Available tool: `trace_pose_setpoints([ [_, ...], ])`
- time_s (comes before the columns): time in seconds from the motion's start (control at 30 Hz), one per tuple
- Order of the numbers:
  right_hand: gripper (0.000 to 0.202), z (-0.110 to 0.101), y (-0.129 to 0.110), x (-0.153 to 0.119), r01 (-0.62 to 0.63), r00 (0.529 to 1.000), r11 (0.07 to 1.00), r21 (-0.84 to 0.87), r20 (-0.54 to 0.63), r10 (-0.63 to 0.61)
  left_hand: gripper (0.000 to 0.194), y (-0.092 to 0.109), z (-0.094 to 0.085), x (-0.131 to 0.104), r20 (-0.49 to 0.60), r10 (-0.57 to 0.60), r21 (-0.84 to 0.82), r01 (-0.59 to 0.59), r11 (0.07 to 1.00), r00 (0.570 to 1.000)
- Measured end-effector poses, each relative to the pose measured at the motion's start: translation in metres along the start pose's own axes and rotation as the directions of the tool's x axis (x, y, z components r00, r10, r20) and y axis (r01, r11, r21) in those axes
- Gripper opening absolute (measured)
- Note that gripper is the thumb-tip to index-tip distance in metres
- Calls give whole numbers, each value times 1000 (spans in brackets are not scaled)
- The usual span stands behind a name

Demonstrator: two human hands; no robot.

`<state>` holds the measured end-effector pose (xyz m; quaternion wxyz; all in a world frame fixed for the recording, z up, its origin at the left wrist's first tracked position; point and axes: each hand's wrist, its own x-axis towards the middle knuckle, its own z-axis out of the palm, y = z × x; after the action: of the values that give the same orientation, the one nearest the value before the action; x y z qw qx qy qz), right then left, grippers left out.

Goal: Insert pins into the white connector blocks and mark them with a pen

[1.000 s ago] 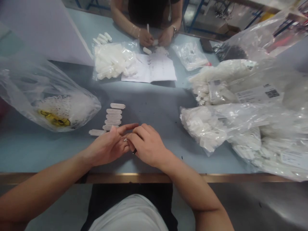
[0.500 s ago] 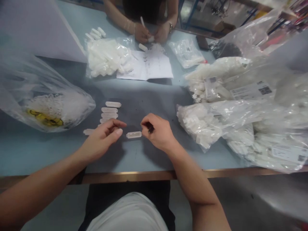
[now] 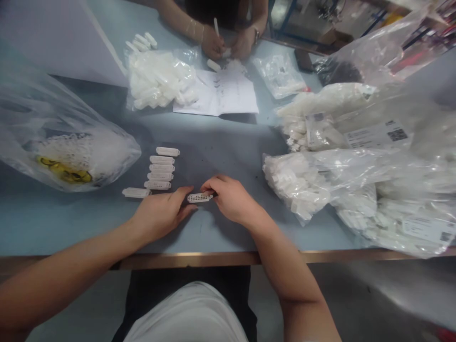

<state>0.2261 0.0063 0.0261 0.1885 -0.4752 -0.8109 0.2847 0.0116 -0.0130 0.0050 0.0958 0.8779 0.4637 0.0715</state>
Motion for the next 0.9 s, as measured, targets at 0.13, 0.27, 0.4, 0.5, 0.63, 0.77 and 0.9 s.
trace_pose_setpoints([
  [0.13, 27, 4, 1, 0, 78, 997, 996, -44, 18, -77, 39, 0, -1, 0, 29, 1, 10, -1, 1000, 1000],
  [0.27, 25, 6, 1, 0, 141, 990, 986, -84, 42, -138, 41, 1, -1, 0, 39, -6, 3, 6, 1000, 999],
  [0.4, 23, 6, 2, 0, 195, 980, 971, -135, 72, -187, 44, -1, 1, -1, 4, 2, 5, -2, 1000, 1000],
  [0.5, 23, 6, 3, 0, 228, 972, 959, -169, 91, -215, 44, -1, 3, -2, -6, 7, -7, -7, 1000, 1000],
  [0.63, 26, 6, 2, -1, 247, 968, 948, -200, 103, -230, 44, -1, 2, -2, -5, -3, -54, 3, 999, 1000],
  [0.77, 25, 6, 0, -1, 269, 962, 935, -231, 111, -249, 44, 0, 3, -2, -23, -13, -90, 11, 996, 1000],
  [0.9, 26, 6, -2, -1, 262, 964, 935, -238, 108, -242, 42, 1, 3, -2, -17, 10, -24, -11, 1000, 1000],
])
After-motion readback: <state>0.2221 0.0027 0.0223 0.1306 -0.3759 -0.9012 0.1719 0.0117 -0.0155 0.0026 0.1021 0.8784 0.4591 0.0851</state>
